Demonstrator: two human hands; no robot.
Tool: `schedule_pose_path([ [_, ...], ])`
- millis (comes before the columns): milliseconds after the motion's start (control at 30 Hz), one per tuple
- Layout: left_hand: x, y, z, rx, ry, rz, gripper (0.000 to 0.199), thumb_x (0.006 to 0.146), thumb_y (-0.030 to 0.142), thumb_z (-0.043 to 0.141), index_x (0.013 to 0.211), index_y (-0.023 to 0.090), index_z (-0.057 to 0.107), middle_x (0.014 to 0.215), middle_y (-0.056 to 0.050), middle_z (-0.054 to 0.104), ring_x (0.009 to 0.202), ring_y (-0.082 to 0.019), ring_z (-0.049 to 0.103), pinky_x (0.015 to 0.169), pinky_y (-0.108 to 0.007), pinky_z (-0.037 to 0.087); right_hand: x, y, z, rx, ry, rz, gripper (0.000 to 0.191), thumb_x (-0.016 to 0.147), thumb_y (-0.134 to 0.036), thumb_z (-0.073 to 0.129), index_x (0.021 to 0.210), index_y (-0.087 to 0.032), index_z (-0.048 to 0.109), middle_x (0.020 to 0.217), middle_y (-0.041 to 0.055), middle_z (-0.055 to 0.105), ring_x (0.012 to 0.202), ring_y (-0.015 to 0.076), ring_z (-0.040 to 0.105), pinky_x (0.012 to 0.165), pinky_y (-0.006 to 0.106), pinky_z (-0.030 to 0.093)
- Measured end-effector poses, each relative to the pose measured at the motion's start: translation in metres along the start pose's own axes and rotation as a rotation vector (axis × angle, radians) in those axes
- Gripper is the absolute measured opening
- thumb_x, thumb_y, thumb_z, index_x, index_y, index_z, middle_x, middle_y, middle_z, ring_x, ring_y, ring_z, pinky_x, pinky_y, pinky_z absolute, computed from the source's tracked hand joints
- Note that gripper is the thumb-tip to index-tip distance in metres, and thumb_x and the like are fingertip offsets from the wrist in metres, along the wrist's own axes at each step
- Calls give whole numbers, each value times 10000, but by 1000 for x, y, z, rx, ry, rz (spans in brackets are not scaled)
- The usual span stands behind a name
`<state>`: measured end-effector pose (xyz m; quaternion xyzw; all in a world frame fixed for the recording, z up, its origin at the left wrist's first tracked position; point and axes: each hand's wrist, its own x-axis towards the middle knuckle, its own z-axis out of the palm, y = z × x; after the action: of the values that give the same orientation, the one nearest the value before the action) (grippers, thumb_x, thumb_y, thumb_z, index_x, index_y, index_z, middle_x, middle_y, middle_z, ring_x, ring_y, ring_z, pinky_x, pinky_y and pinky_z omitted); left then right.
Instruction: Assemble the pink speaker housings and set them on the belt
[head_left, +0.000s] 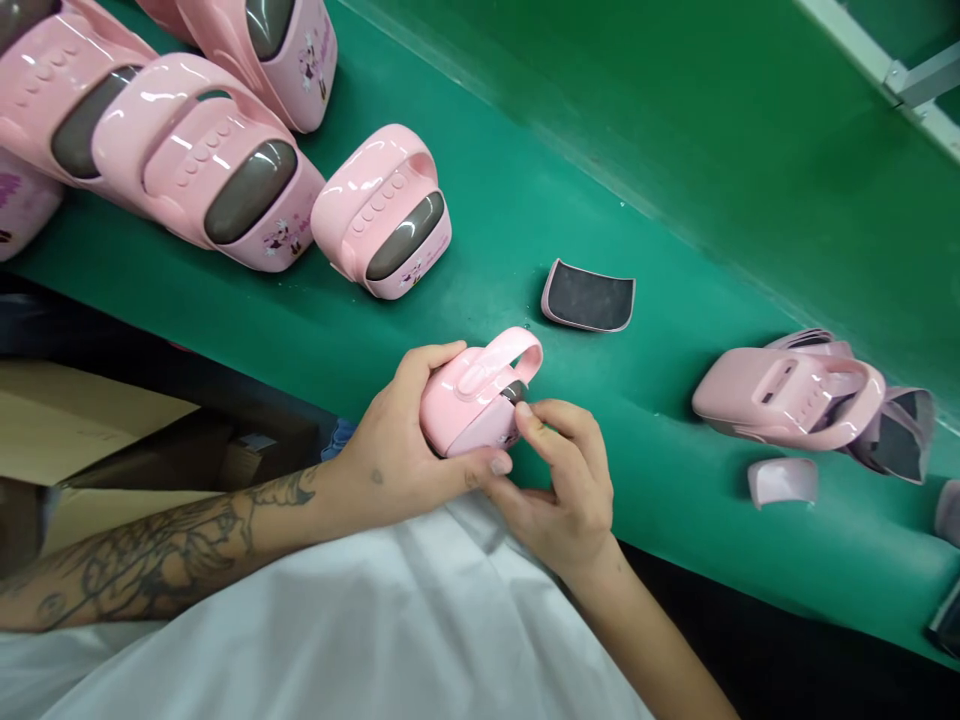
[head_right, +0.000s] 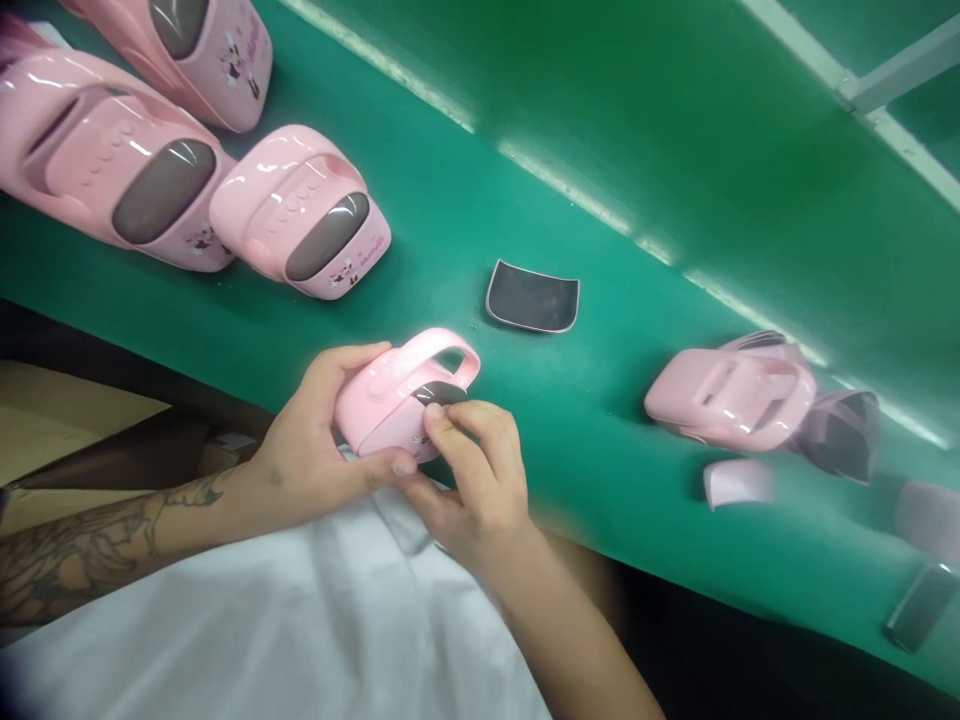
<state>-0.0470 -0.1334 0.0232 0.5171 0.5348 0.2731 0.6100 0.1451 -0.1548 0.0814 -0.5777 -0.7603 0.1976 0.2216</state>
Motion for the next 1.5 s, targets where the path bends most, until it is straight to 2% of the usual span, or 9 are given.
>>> schedule_pose_path([
  [233, -1, 6, 2, 44, 36, 38, 705, 869, 391, 793, 1471, 118, 547, 1420, -134, 694, 1241, -238, 738, 1011, -354, 644, 6, 9, -4, 37, -36, -98, 440, 845, -93, 837, 1242, -86, 649, 1099, 114, 693, 1108, 167, 688, 912, 340, 650],
  [433, -5, 3, 5, -3, 40, -29, 898, 736, 547, 981, 1438, 164, 571, 1401, -115, 695, 1228, -268, 731, 972, -381, 653, 7, 7, 0, 19, -31, -174, 410, 874, -179, 852, 1216, -52, 666, 1072, 134, 692, 1069, 190, 677, 873, 354, 631],
  [567, -5, 0, 0, 7, 24, -12, 842, 791, 476, 945, 1471, 156, 565, 1422, -126, 655, 1283, -260, 701, 1059, -392, 640, 7, 7, -5, 77, -59, -158, 450, 850, -172, 877, 1230, -64, 660, 1089, 116, 683, 1092, 176, 672, 908, 338, 626],
  [700, 10, 1, -25, 45, -198, 37, 813, 849, 520, 926, 1555, 254, 626, 1398, -93, 587, 1342, -242, 649, 1150, -377, 617, 15, 15, -22, 128, -155, 32, 330, 980, -325, 786, 1257, -173, 690, 1273, 105, 641, 1250, 140, 638, 1057, 311, 610],
  [833, 20, 6, -49, 40, -457, -10, 858, 834, 579, 949, 1617, 448, 623, 1371, -50, 601, 1272, -233, 686, 1070, -354, 660, 26, 20, -33, 300, -372, 386, 578, 977, -447, 799, 1469, -239, 579, 1381, 73, 663, 1298, 115, 673, 1109, 276, 611],
  [933, 11, 5, -53, 12, -388, -100, 982, 828, 583, 957, 1694, 419, 523, 1549, -54, 634, 1354, -284, 697, 1000, -334, 686, 32, 16, -35, 455, -536, 679, 556, 885, -469, 888, 1323, -241, 632, 1126, 3, 712, 1013, 52, 707, 864, 167, 593],
  [1033, -5, -1, -47, 49, -244, -32, 870, 890, 589, 912, 1648, 310, 586, 1642, -88, 622, 1499, -336, 636, 1227, -431, 603, 35, 7, -35, 485, -582, 887, 573, 810, -468, 938, 1223, -217, 631, 1036, -14, 717, 862, 35, 681, 738, 138, 548],
  [1333, -16, -17, -42, -70, -300, 26, 848, 1018, 546, 784, 1757, 272, 470, 1731, -124, 535, 1585, -339, 569, 1346, -488, 484, 32, -15, -35, 455, -532, 954, 572, 769, -441, 912, 1190, -193, 614, 977, 2, 725, 779, 56, 694, 650, 151, 559],
  [1500, -21, -25, -35, -59, -318, 143, 832, 1085, 475, 693, 1814, 284, 343, 1795, -140, 436, 1652, -341, 474, 1378, -511, 431, 31, -21, -34, 430, -563, 958, 493, 773, -438, 900, 1042, -175, 582, 822, -36, 665, 635, 24, 573, 561, 139, 477],
])
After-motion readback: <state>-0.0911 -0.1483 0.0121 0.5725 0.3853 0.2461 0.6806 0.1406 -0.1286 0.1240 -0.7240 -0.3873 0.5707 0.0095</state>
